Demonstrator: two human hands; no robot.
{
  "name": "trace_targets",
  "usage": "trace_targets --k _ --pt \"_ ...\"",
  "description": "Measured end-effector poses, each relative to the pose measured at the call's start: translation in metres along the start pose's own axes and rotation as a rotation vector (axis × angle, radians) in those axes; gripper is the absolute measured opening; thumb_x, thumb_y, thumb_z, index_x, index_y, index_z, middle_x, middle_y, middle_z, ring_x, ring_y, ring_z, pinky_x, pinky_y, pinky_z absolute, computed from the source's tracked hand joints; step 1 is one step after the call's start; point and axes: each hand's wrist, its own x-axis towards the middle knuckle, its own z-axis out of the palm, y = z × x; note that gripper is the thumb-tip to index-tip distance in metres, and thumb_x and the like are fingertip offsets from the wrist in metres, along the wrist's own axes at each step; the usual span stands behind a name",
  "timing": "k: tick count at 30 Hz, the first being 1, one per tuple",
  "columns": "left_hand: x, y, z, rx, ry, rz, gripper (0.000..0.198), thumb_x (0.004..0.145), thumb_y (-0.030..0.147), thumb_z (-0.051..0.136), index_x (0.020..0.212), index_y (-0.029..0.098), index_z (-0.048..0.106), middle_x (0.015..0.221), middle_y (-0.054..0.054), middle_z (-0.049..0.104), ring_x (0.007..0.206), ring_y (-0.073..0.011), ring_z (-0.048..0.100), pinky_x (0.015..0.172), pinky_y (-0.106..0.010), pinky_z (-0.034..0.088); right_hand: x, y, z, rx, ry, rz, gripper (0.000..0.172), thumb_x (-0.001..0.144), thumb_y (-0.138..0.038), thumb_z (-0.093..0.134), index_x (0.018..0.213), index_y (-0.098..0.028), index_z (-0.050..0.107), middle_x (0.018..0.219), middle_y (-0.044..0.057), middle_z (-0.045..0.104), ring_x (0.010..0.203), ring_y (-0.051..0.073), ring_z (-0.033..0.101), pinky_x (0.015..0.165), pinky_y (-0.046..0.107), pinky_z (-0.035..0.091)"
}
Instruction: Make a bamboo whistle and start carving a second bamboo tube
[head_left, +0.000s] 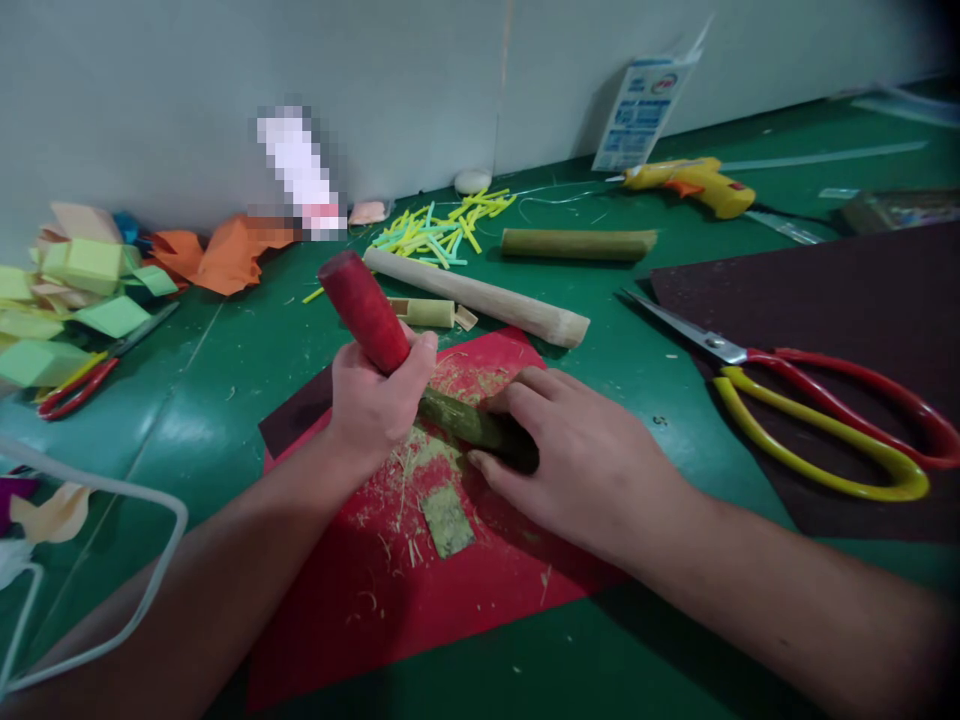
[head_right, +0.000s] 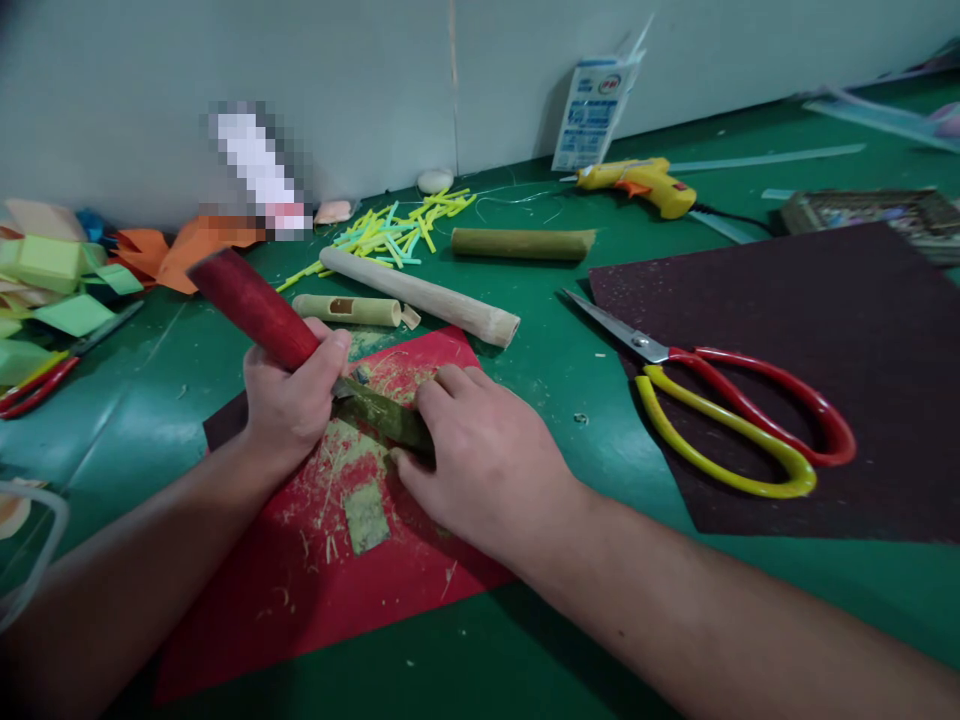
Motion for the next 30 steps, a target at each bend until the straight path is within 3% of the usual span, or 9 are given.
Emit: trace_targets --k 3,10,17,27,30 --pt "0.0008 -0.0001 0.0005 0.022 -0.02 0.03 0.027 0.078 0.024 0.064 0.055 0.018 0.052 0.05 0.004 0.045 0.048 -0.0081 0.043 0.049 -0.02 0.041 0.004 -0.0028 0.0009 -0.005 0.0 0.001 0.026 0.081 -0.042 0.063 0.087 -0.017 0.064 0.091 0.007 0.064 0.082 0.023 0.061 0.066 0.033 0.043" --pt "0.0013 -0.0001 0.0013 0.032 -0.011 0.076 0.03 0.079 0.024 0.063 0.053 0.018 0.049 0.049 0.005 0.043 0.047 -0.0076 0.041 0.048 -0.02 0.039 0.0096 -0.006 0.0036 -0.043 -0.013 -0.035 0.018 0.081 -0.032 0.065 0.087 -0.015 0.064 0.086 0.007 0.062 0.082 0.022 0.059 0.063 0.031 0.039" --pt "-0.0001 0.0014 0.0052 0.012 -0.019 0.025 0.032 0.078 0.024 0.062 0.052 0.018 0.044 0.05 0.005 0.039 0.047 -0.0074 0.036 0.045 -0.02 0.035 0.0088 -0.0072 0.0023 -0.034 -0.004 -0.065 0.016 0.083 -0.031 0.064 0.078 -0.016 0.06 0.082 0.005 0.059 0.074 0.019 0.054 0.061 0.031 0.035" --pt "-0.0012 0.0018 0.0048 -0.039 -0.03 -0.065 0.031 0.073 0.021 0.062 0.05 0.018 0.043 0.048 0.005 0.035 0.045 -0.0068 0.033 0.042 -0.02 0.031 0.0075 -0.0034 0.0061 0.087 -0.03 -0.039 0.017 0.086 -0.032 0.06 0.081 -0.016 0.058 0.083 0.004 0.055 0.074 0.017 0.051 0.064 0.03 0.036" --pt "-0.0033 -0.0013 0.0028 -0.055 0.017 -0.063 0.029 0.072 0.021 0.063 0.052 0.018 0.044 0.049 0.006 0.036 0.046 -0.0069 0.034 0.043 -0.02 0.033 0.0088 -0.003 0.0065 0.094 -0.053 -0.038 0.016 0.085 -0.031 0.061 0.08 -0.016 0.058 0.084 0.004 0.056 0.074 0.016 0.051 0.064 0.029 0.036"
